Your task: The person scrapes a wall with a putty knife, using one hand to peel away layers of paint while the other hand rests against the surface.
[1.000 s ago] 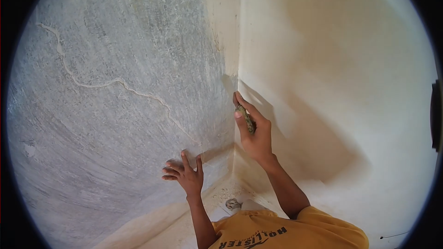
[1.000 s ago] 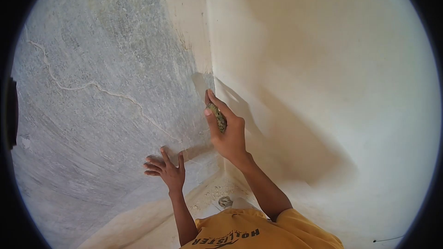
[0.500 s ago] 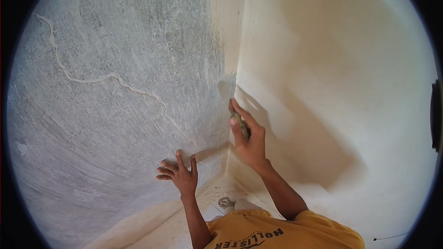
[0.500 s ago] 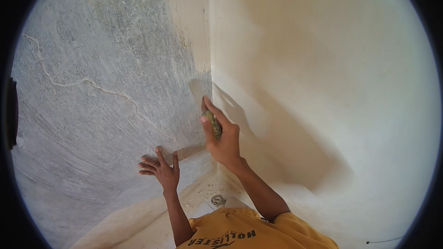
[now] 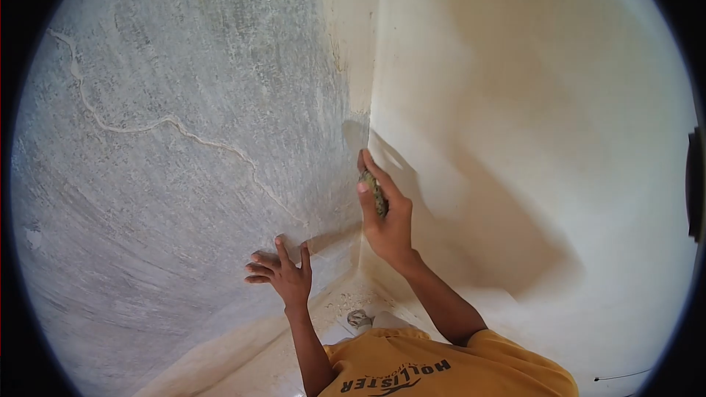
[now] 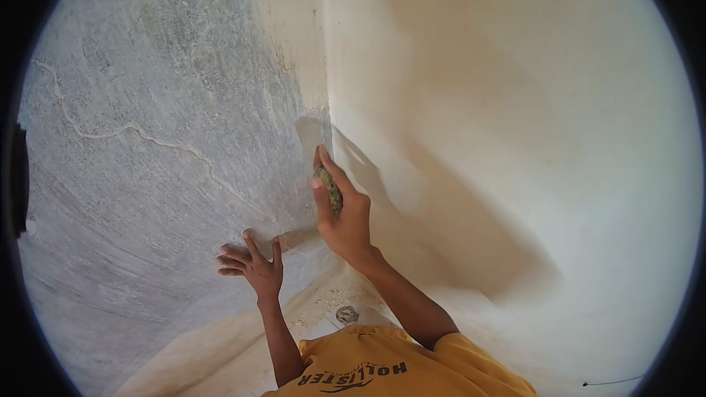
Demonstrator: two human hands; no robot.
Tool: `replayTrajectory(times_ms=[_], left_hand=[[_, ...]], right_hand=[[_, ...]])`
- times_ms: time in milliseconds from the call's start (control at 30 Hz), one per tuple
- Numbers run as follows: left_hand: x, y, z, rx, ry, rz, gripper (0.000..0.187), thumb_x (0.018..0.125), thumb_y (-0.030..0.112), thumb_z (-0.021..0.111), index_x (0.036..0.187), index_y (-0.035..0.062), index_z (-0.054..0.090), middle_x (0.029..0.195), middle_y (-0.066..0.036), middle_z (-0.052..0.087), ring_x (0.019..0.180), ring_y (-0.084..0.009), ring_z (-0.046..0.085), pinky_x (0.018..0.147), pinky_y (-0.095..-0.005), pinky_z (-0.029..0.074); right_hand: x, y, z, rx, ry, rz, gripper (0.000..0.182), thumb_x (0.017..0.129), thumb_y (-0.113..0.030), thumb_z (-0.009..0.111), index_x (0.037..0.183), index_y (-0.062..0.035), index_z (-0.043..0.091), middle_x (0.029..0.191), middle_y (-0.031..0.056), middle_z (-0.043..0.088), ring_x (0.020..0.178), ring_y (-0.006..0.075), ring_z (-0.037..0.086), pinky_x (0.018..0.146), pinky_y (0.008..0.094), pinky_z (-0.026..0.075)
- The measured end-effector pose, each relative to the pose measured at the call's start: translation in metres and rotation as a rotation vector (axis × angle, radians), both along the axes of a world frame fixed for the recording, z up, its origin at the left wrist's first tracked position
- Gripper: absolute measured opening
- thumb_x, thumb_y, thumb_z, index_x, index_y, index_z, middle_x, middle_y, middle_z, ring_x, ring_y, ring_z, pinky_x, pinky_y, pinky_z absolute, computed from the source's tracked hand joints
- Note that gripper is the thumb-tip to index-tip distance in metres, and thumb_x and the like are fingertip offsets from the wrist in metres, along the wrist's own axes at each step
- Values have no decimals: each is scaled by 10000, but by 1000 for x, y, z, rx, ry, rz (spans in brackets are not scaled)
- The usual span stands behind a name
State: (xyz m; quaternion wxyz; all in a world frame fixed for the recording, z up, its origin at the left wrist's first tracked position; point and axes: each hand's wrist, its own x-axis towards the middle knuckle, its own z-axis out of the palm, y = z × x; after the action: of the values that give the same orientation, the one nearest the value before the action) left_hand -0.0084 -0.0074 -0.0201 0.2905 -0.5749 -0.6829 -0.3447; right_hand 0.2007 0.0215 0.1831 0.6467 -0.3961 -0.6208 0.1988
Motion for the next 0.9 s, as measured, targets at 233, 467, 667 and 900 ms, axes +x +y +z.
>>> replayTrajectory(times_ms=[233,467,667,900], left_hand=[[0,-1,0,3,-6,-4,860,917,532,700,1614,206,315,1643,-266,-266,1457,-490,-359,1056,-735,-245],[-1,0,4,-10,62,14,938,939,565,661,1640,148,197,1620,-318,-267,1428,-528,-378,1023,-768,-240],[0,2,3,5,44,8,956,935,558,668,1645,153,173,1615,-327,-270,1425,-532,-380,1023,-771,-237],[-1,2,-1,25,12,14,944,899,564,705,1636,199,241,1638,-268,-276,1447,-506,-365,1044,-761,-231]], right_hand=[[13,19,31,25,47,-57,434,1028,-126,605,1440,-2,546,1305,212,681,1176,168,648,935,270,488],[13,10,-9,71,-89,-53,455,1024,-118,607,1454,6,526,1331,211,666,1180,185,665,956,291,506],[20,4,10,-8,-116,-43,452,1007,-85,616,1444,0,541,1289,213,687,1101,160,692,905,272,521],[27,7,17,12,-152,-41,454,1001,-92,629,1438,1,547,1276,205,694,1065,138,704,824,264,535]])
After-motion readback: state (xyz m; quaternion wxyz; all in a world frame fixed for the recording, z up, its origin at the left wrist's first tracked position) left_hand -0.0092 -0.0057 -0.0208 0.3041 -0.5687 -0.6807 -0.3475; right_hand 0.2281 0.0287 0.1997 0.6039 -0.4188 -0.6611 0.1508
